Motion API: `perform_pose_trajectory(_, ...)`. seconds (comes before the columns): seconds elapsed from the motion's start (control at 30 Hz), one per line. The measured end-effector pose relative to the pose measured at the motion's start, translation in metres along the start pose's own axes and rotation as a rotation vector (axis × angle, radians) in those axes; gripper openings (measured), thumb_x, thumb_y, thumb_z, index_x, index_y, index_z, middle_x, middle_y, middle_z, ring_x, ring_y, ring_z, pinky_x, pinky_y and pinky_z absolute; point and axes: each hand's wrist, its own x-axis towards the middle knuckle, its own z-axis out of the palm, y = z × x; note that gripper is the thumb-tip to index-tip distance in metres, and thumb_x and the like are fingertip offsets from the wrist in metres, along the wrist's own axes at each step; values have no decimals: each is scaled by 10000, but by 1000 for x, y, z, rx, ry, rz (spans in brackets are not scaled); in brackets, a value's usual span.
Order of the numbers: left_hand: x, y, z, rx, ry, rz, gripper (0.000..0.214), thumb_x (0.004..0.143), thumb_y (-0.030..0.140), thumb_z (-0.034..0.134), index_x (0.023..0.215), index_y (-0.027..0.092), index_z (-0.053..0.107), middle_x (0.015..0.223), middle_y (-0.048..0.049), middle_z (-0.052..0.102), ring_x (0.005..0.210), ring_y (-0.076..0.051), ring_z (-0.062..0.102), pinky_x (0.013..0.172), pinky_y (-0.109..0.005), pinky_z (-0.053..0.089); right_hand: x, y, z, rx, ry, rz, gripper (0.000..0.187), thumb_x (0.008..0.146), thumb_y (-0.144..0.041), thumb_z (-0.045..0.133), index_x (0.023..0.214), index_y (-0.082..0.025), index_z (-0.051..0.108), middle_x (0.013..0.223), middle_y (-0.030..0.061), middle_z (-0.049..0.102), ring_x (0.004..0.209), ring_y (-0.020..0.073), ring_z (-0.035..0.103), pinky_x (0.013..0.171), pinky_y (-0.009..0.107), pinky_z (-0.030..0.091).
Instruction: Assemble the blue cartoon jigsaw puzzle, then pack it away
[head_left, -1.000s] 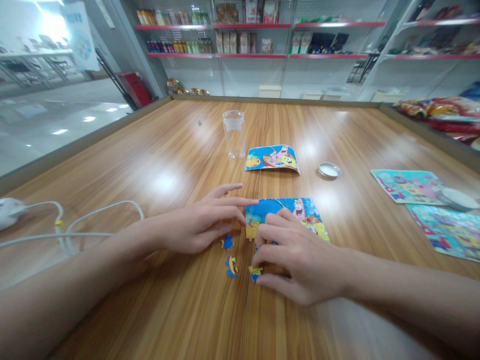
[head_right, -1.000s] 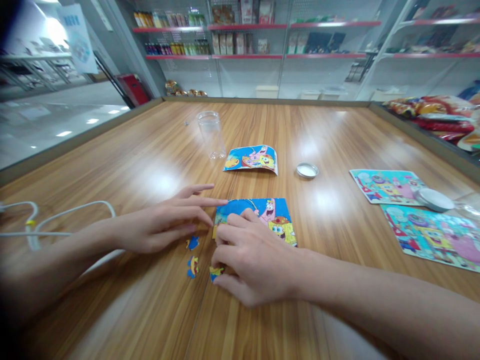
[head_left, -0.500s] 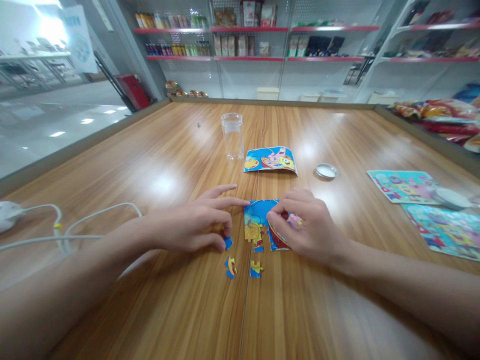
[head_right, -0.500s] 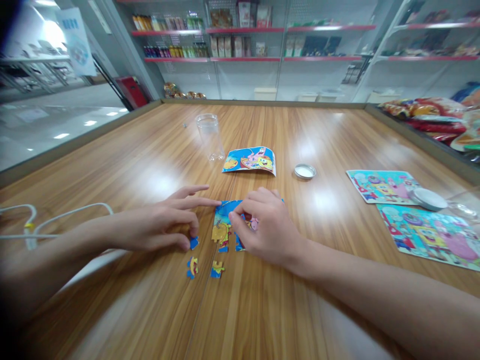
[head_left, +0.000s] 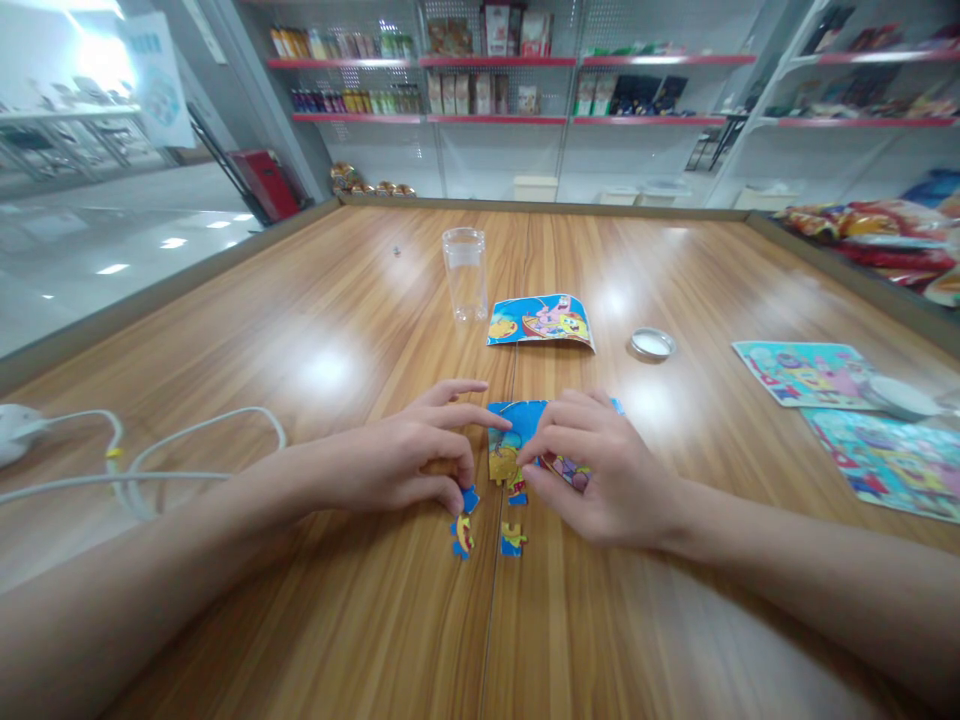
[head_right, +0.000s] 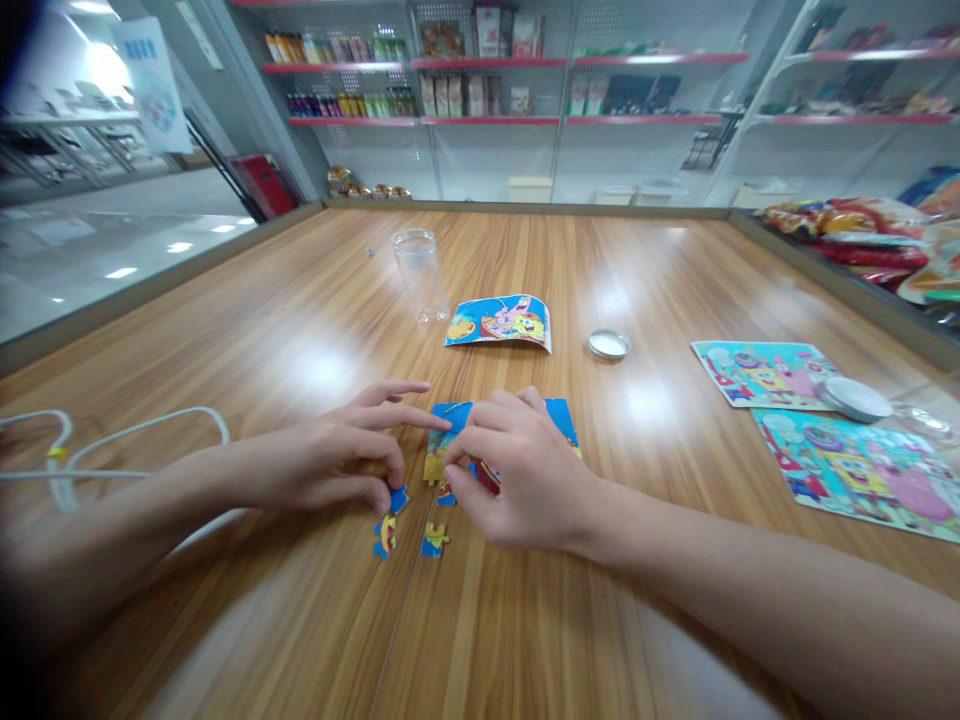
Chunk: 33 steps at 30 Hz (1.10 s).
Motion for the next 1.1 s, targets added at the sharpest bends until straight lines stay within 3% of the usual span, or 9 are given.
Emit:
perform_pose_trajectory(0.13,2,6,-2,-2,17,34,130,900,337,689,915,208,698,1433,-79,548,1481,-310,271,1244,-558,231,-4,-6,0,-43,-197,-150,190,875,-352,635,813,-180,688,768,25,642,743,178,549,716,361,297)
perform_pose_trajectory(0.27,4,14,-1,0,50,77,253,924,327,646,1146,207,640,1488,-109,493,1457,-295,324,1239,-534,259,-8,-11,0,-78,-262,-177,292,884,-455,647,878,-168,703,829,49,683,803,206,601,735,373,306)
perform_pose_trajectory(0.37,6,16,2,46,8,144,336,932,304,627,1260,231,620,1493,-110,490,1445,-309,346,1236,-558,242,-8,-10,1,-60,-267,-176,210,882,-375,651,853,-174,704,819,39,688,811,201,612,727,365,301)
perform_pose_trajectory(0.5,6,15,3,64,-17,162,333,921,303,641,1246,234,648,1464,-109,521,1428,-336,364,1216,-581,260,-7,-8,2,-18,-270,-181,118,848,-253,638,775,-180,695,745,17,659,762,182,599,702,353,290)
perform_pose_trajectory(0.67,4,14,4,57,-39,147,331,938,293,615,1262,231,632,1466,-101,525,1395,-303,423,1239,-582,207,-8,-7,2,-6,-256,-200,128,843,-224,620,739,-180,679,702,8,638,733,172,574,715,356,289)
perform_pose_trajectory(0.8,3,12,2,47,12,111,439,916,312,655,1328,191,568,1473,-126,510,1429,-312,366,1233,-570,244,-8,-5,0,-18,-254,-190,103,845,-254,634,788,-186,687,722,13,650,736,175,563,721,358,290)
perform_pose_trajectory(0.97,4,18,0,63,41,138,275,911,306,678,1163,199,656,1439,-125,511,1415,-308,345,1220,-558,265,-7,-3,0,-18,-238,-225,105,866,-221,608,813,-184,691,727,13,656,750,174,565,722,358,295)
perform_pose_trajectory(1.1,9,37,8,97,165,143,241,888,369,718,1064,206,698,1255,-119,583,1253,-291,444,1124,-503,391,-5,3,0,-54,-136,-214,121,833,-161,573,763,-162,673,722,21,631,706,163,526,682,349,273)
